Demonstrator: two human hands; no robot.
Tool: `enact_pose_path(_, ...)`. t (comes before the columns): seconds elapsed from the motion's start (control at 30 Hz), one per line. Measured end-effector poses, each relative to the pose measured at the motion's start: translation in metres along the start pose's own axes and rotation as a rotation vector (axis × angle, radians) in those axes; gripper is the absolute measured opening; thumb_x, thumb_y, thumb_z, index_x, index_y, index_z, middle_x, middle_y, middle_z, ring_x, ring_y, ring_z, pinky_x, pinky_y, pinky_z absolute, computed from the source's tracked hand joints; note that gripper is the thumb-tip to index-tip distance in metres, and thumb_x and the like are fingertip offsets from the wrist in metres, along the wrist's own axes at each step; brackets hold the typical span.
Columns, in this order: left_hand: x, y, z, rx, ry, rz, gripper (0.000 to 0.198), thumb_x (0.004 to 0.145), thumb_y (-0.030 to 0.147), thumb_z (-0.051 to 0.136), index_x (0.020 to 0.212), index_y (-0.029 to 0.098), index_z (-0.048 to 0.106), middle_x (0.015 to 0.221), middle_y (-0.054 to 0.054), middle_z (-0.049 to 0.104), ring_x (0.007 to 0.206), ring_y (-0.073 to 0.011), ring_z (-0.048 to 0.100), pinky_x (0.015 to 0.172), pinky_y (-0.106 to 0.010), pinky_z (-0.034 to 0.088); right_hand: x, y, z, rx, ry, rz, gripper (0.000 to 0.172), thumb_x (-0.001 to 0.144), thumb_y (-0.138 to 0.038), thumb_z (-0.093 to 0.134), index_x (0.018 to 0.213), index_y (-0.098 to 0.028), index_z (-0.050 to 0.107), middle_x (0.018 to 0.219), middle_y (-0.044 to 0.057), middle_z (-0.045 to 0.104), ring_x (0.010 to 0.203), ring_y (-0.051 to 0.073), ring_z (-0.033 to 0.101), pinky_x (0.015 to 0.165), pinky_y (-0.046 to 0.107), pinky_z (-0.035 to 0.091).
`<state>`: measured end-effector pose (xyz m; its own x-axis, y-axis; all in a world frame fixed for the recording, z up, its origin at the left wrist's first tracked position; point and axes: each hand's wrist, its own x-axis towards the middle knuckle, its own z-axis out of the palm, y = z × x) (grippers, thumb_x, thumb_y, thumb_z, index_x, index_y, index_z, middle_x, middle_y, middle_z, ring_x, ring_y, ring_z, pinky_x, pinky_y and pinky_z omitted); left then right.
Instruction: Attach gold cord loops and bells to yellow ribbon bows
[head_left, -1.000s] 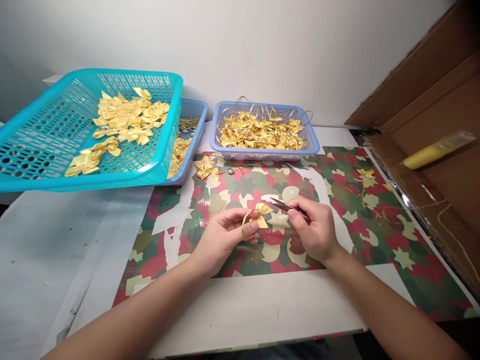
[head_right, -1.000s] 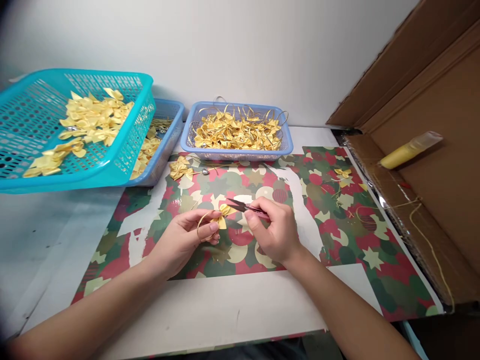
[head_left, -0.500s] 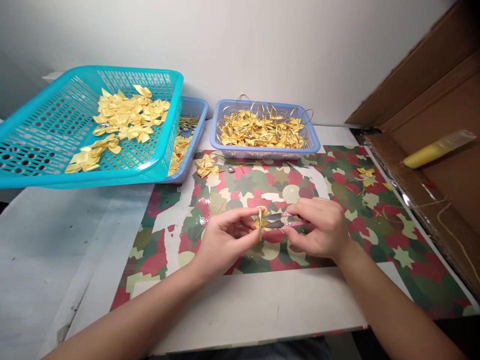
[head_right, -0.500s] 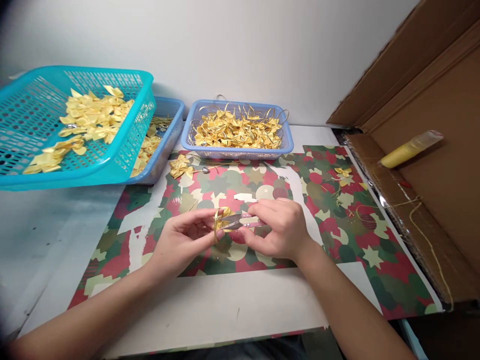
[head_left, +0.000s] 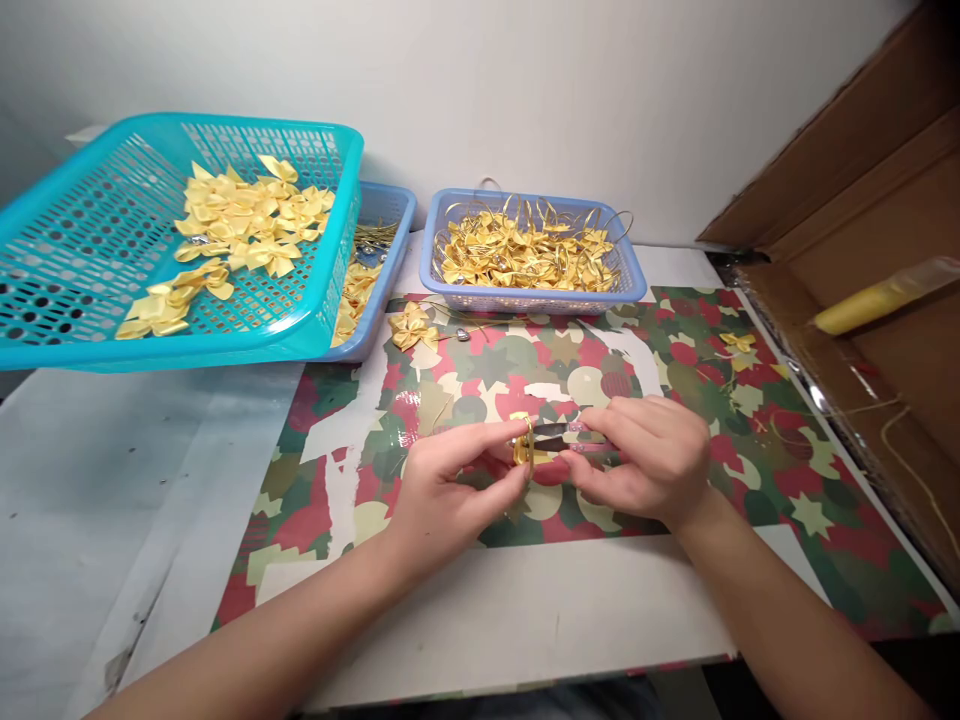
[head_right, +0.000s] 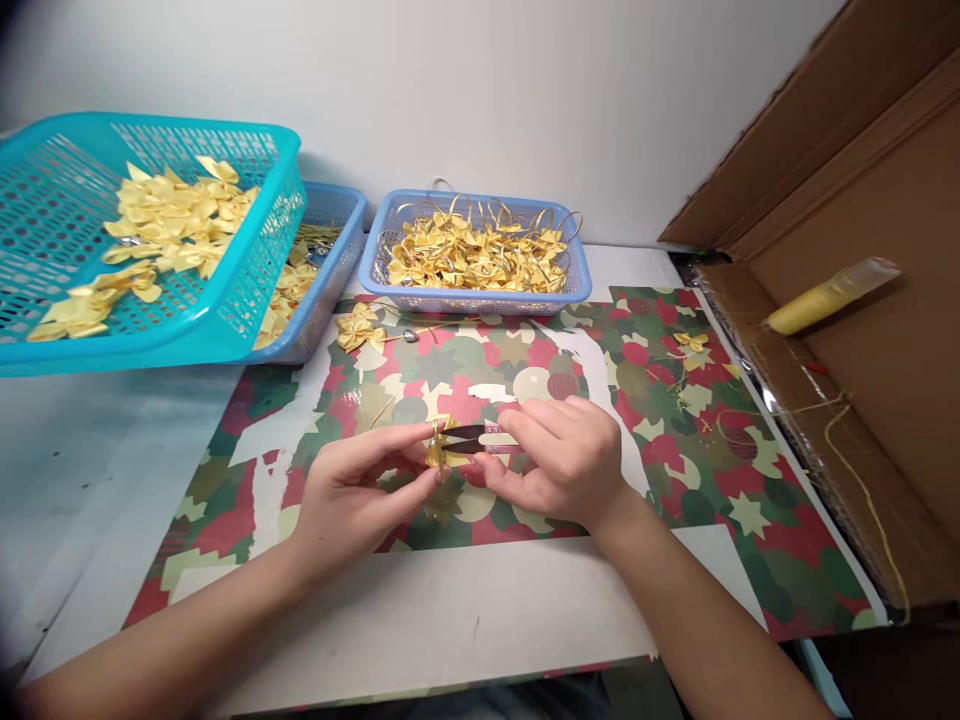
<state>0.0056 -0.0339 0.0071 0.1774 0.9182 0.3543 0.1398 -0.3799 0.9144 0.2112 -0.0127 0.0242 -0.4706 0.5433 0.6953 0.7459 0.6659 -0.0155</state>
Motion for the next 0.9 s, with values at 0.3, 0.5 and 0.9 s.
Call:
enact_pose_path(0.3,-0.0009,0.0030,-0.0007,0.041,0.016,-0.028,0.029,0.076,0.007,0.065,0.104,0.015,0.071,0.065,0.001,0.065,0.056,-0.0084,0.060,0.053,-0.017,0.055,0.0002,-0.0003,0.0004,-0.001,0.008,0.004,0.017,0.078,-0.035,0.062,0.071,-0.019,0.060,0.050,-0.002,0.057,0.045,0.011,0.044,0.047,0.027,0.030)
enact_pose_path(0.5,-0.0018,0.0019,-0.0003,0.096,0.026,0.028,0.030,0.077,0.008,0.066,0.105,0.016,0.070,0.067,0.001,0.067,0.057,-0.0087,0.060,0.054,-0.017,0.054,-0.0007,-0.0026,0.0022,0.042,-0.025,0.062,0.017,0.077,-0.034,0.062,0.070,-0.019,0.060,0.051,-0.003,0.056,0.045,0.011,0.043,0.046,0.027,0.031)
enact_pose_path(0.9,-0.0020,0.0016,-0.0010,0.021,0.037,-0.063,0.031,0.077,0.008,0.066,0.105,0.018,0.072,0.068,0.001,0.067,0.059,-0.0088,0.060,0.055,-0.018,0.055,-0.0028,-0.0042,0.0061,0.005,0.024,0.062,0.017,0.077,-0.035,0.064,0.072,-0.019,0.062,0.050,-0.002,0.055,0.046,0.011,0.042,0.047,0.026,0.033)
